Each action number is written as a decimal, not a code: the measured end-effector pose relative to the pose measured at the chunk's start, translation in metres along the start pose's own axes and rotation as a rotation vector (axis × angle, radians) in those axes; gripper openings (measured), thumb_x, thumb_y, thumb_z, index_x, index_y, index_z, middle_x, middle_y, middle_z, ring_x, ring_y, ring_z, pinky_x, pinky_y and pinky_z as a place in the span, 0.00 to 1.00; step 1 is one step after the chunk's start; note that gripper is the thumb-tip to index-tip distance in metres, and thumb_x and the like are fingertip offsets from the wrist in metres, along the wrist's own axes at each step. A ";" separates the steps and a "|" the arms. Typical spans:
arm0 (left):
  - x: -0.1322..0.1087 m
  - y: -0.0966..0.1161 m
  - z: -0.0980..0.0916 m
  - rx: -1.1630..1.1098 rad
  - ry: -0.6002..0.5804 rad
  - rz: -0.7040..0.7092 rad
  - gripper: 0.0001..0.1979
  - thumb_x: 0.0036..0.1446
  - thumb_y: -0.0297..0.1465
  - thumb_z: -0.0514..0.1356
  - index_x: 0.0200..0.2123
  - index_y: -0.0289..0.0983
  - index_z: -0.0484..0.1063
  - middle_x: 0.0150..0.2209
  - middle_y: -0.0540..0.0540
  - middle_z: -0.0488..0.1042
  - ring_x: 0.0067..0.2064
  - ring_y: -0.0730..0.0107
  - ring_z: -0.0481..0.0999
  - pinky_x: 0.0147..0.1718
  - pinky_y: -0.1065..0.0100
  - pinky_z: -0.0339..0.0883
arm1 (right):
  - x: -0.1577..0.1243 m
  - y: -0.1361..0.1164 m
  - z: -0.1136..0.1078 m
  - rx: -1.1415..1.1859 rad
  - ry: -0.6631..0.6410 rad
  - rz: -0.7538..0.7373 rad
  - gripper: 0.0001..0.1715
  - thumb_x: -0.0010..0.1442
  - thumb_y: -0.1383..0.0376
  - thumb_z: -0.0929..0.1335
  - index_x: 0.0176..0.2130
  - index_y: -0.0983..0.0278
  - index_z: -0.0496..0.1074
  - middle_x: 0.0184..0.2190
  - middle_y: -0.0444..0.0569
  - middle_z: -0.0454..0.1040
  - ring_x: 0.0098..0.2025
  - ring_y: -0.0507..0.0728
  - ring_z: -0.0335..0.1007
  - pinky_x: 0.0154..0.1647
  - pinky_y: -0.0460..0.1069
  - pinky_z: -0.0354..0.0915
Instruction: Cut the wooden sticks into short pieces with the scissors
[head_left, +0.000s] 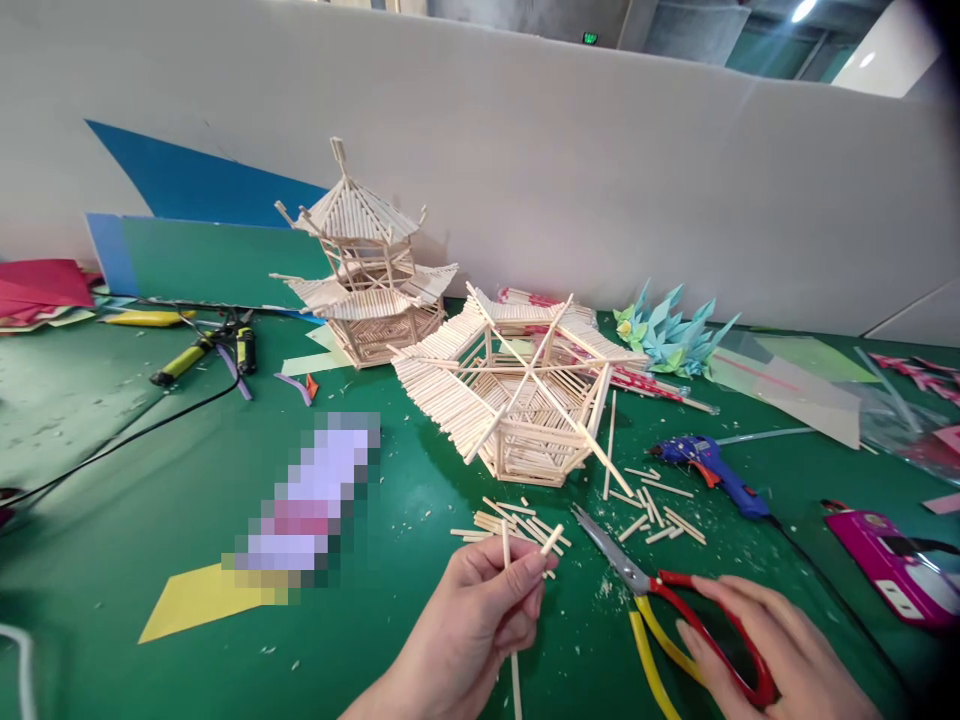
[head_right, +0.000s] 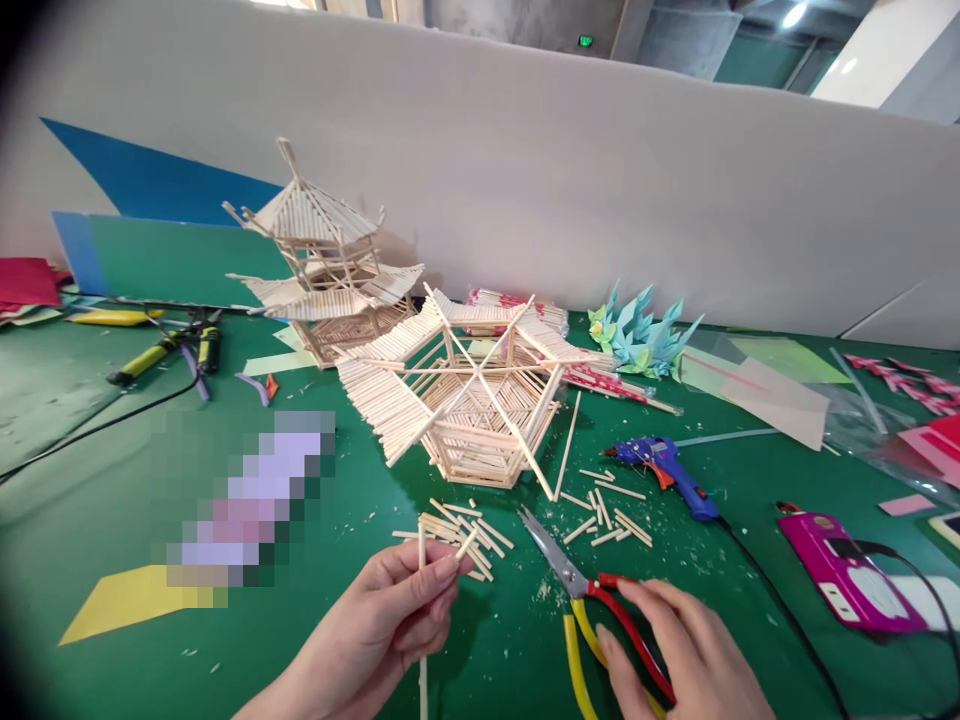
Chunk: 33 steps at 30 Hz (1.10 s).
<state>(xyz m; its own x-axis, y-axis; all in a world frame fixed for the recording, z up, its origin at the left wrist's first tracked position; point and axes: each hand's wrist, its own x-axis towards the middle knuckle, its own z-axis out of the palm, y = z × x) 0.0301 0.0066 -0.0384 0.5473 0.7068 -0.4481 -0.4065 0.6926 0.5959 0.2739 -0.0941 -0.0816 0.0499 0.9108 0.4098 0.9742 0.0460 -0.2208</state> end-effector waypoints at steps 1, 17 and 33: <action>0.001 -0.002 0.002 -0.001 -0.014 -0.017 0.09 0.48 0.32 0.65 0.25 0.30 0.72 0.15 0.55 0.61 0.15 0.87 0.47 0.17 0.74 0.36 | 0.009 -0.014 -0.004 0.127 0.009 0.009 0.16 0.54 0.58 0.67 0.43 0.60 0.68 0.36 0.53 0.73 0.35 0.59 0.73 0.36 0.50 0.71; -0.004 -0.005 0.008 0.005 -0.059 -0.045 0.11 0.51 0.33 0.61 0.25 0.29 0.72 0.22 0.47 0.67 0.20 0.81 0.59 0.20 0.75 0.50 | 0.092 -0.097 0.007 1.323 -0.544 0.400 0.14 0.58 0.59 0.65 0.25 0.65 0.69 0.19 0.42 0.69 0.23 0.51 0.66 0.27 0.46 0.63; -0.003 -0.009 0.006 0.180 -0.089 0.030 0.15 0.55 0.36 0.57 0.22 0.30 0.71 0.20 0.47 0.69 0.16 0.81 0.59 0.17 0.75 0.48 | 0.082 -0.104 0.013 0.991 -0.271 0.291 0.13 0.57 0.59 0.65 0.25 0.63 0.69 0.22 0.42 0.64 0.24 0.51 0.61 0.24 0.45 0.60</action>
<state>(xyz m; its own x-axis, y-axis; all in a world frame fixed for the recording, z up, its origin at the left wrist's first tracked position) 0.0363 -0.0020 -0.0386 0.6022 0.7060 -0.3727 -0.2909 0.6288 0.7211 0.1738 -0.0187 -0.0368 0.0828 0.9957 0.0417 0.3131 0.0138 -0.9496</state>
